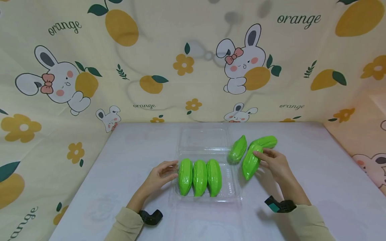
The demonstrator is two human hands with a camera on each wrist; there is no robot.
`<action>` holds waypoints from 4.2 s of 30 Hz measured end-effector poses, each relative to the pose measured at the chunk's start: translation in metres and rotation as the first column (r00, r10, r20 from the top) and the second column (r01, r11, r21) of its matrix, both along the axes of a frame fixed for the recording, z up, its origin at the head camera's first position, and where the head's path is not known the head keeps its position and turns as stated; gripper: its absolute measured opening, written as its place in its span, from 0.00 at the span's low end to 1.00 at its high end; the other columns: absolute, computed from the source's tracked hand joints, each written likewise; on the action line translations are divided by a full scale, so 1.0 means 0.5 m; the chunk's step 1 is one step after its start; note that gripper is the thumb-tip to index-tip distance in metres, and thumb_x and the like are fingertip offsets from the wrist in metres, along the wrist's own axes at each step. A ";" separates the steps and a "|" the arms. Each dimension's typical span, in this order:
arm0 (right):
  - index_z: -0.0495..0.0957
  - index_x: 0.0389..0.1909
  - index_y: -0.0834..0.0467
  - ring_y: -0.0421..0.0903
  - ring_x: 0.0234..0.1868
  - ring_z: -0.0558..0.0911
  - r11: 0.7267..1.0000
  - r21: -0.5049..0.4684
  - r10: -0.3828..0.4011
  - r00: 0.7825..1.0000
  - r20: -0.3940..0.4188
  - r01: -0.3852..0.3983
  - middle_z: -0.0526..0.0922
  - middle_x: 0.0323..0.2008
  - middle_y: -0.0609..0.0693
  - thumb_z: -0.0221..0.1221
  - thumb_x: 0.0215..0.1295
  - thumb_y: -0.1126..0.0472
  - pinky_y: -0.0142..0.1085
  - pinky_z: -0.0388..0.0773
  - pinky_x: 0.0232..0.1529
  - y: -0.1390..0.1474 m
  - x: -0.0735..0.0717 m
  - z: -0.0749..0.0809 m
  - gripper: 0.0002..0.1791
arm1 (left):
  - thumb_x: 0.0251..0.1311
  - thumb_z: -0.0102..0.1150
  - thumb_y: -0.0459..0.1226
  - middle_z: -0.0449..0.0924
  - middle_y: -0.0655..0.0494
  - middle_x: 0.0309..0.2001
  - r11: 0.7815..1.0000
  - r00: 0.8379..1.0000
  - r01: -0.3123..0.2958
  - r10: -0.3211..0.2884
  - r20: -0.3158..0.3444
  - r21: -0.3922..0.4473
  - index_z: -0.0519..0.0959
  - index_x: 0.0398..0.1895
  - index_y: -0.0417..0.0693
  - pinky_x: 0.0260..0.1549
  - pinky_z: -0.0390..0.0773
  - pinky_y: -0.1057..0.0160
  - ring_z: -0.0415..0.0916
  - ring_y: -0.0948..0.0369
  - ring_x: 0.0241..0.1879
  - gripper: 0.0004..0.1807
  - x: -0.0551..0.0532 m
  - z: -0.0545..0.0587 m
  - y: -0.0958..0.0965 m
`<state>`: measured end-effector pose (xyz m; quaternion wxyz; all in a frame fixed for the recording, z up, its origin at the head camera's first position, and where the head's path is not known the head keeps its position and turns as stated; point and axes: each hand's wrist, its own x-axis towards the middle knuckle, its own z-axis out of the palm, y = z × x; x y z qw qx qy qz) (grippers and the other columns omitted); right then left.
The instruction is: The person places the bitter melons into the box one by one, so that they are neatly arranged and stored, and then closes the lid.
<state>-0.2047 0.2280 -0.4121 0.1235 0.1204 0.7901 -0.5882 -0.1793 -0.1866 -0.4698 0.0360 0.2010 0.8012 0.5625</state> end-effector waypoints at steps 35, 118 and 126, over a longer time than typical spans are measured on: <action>0.50 0.71 0.74 0.23 0.38 0.76 0.994 0.006 0.111 0.987 -0.118 -0.111 0.69 0.59 0.61 0.58 0.68 0.53 0.20 0.82 0.46 -0.043 0.020 0.034 0.42 | 0.62 0.62 0.36 0.74 0.38 0.61 1.000 1.000 0.005 -0.005 0.005 -0.014 0.70 0.64 0.39 0.63 0.77 0.68 0.72 0.43 0.61 0.28 0.002 0.004 -0.001; 0.78 0.50 0.64 0.55 0.49 0.82 0.915 0.342 0.316 0.905 -0.285 -0.212 0.84 0.46 0.61 0.72 0.52 0.55 0.30 0.79 0.41 -0.126 0.027 0.008 0.27 | 0.62 0.61 0.35 0.75 0.36 0.58 1.000 1.000 0.006 -0.006 0.013 0.001 0.69 0.64 0.35 0.62 0.76 0.72 0.73 0.43 0.60 0.28 0.003 0.005 0.002; 0.80 0.49 0.64 0.53 0.48 0.82 0.913 0.352 0.310 0.910 -0.275 -0.205 0.85 0.44 0.60 0.73 0.49 0.55 0.30 0.78 0.39 -0.131 0.026 0.011 0.27 | 0.62 0.61 0.35 0.75 0.36 0.58 1.000 1.000 0.011 -0.011 0.005 0.002 0.69 0.64 0.36 0.62 0.76 0.71 0.72 0.42 0.60 0.28 0.004 0.004 0.000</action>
